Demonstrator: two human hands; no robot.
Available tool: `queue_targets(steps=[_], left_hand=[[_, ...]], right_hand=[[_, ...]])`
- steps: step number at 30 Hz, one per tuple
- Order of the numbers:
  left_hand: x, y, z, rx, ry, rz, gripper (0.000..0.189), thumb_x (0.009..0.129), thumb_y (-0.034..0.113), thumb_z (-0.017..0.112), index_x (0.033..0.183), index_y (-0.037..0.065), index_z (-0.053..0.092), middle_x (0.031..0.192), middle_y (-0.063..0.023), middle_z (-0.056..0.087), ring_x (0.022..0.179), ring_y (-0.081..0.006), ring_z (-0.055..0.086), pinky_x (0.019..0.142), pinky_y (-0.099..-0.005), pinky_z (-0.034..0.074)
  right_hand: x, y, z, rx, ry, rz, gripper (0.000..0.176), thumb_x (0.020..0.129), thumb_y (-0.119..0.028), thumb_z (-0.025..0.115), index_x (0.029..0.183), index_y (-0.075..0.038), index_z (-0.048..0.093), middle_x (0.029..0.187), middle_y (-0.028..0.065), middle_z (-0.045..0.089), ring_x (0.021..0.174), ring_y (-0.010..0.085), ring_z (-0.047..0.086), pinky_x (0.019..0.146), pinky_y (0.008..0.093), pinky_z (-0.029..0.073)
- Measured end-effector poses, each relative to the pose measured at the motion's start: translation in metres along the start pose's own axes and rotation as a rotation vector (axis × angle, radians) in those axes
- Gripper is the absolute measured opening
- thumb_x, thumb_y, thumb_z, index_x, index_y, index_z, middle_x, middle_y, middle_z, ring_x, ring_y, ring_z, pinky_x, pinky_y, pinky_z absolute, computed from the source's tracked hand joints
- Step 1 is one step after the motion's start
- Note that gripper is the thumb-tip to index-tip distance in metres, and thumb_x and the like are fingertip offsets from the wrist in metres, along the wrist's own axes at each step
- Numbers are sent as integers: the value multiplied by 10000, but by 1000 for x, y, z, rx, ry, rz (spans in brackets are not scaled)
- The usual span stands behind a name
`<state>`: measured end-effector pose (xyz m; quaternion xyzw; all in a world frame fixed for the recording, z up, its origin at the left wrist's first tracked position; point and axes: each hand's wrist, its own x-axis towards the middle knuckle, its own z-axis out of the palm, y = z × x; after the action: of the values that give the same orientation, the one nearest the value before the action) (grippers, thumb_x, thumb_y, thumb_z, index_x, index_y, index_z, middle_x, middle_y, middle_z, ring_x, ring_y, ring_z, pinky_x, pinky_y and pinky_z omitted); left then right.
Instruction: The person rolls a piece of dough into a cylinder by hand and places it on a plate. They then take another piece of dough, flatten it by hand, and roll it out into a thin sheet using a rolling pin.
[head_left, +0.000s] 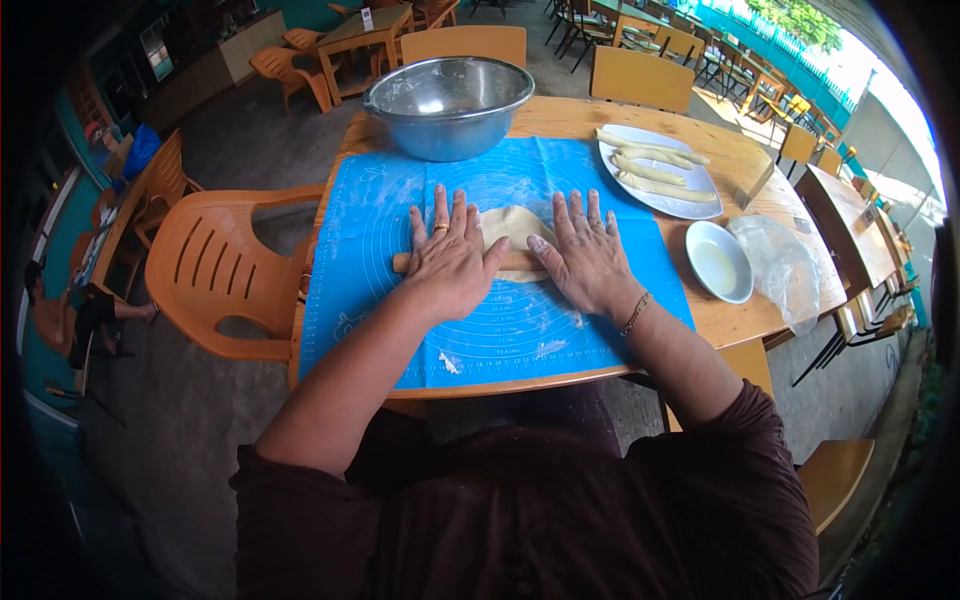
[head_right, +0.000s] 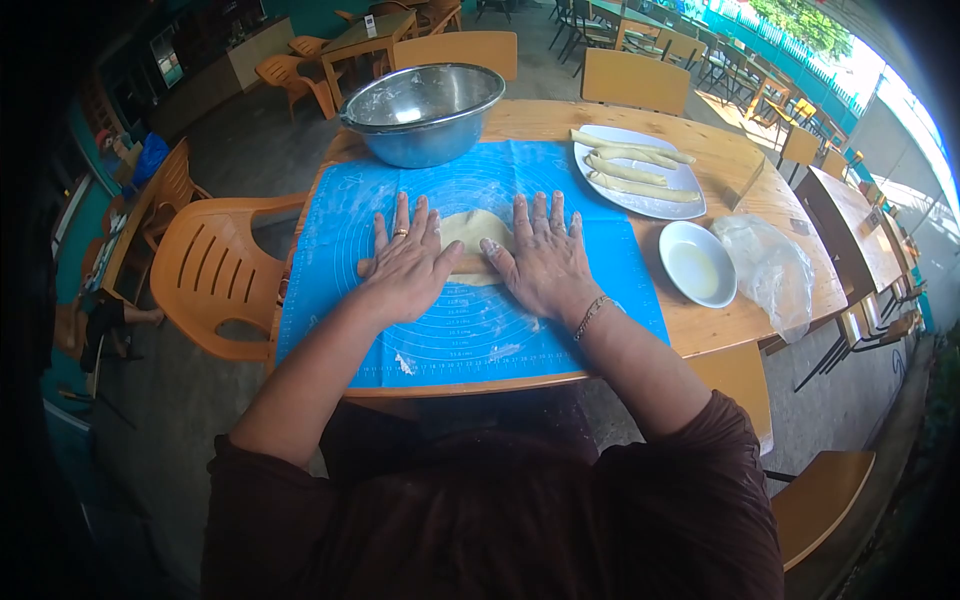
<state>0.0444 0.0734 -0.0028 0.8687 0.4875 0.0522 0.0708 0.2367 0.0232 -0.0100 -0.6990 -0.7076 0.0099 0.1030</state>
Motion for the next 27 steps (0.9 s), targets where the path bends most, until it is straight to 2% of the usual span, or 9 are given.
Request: queue_targets(steps=[9,13,16,17,18,19,21,24,27], left_hand=[[-56,-4,8,-52,14,151,655,1023,390,293,1431,-122,280,1557,-248,170,1477,-352,49,1201,-458,53],[-82,-2,5,-61,11,198,635,1023,368,307,1437,-111,266,1547,-252,194,1471,-347,100,1202,-452,82],[-99,-2,4,-76,78,244,571,995,283,415,1409,-97,314,1479,-261,311,1421,-371,241,1182,-464,161],[-104,-2,3,-110,71,256,546,981,250,455,1389,-95,344,1451,-261,350,1395,-379,291,1171,-467,192],[-103,-5,9,-173,203,305,462,925,134,537,1326,-66,428,1311,-235,469,1261,-387,430,1102,-475,297],[-101,-9,13,-172,204,302,462,925,134,537,1326,-66,428,1311,-235,469,1261,-387,430,1102,-475,297],[-94,-14,11,-197,220,272,371,886,46,558,1247,-27,522,1158,-197,528,1131,-372,499,1000,-464,385],[-83,-11,-13,-281,336,364,329,859,-9,564,1188,-12,577,1036,-164,539,1041,-346,525,921,-437,430],[-63,-9,-39,-322,325,335,321,870,-5,557,1189,-8,591,1031,-157,548,1038,-333,530,908,-414,441]], right_hand=[[-54,-8,-5,-46,42,-155,772,975,-489,367,1452,105,239,1528,323,181,1439,453,154,1153,544,180],[-80,-10,-7,-67,39,-185,736,983,-447,403,1468,77,222,1543,307,156,1442,450,148,1145,526,187],[-90,-2,-5,-68,131,-265,675,955,-349,497,1447,63,287,1515,285,262,1415,427,248,1126,495,244],[-91,3,-4,42,159,-301,592,920,-257,543,1401,45,375,1420,256,384,1342,404,349,1092,472,295],[-92,5,-4,155,183,-337,522,886,-165,589,1354,27,462,1326,226,507,1269,381,449,1058,449,345],[-92,4,-6,156,183,-340,522,886,-165,589,1354,27,462,1326,226,507,1269,381,449,1058,449,345],[-90,1,-19,260,115,-229,395,804,-11,618,1199,-14,614,1047,149,607,1067,324,557,981,407,415],[-77,1,-47,299,282,-313,313,783,27,607,1083,-25,676,928,134,587,956,319,566,906,400,447],[-45,11,-58,472,346,-320,300,748,7,618,1032,-51,695,920,107,587,926,310,551,849,404,446]])
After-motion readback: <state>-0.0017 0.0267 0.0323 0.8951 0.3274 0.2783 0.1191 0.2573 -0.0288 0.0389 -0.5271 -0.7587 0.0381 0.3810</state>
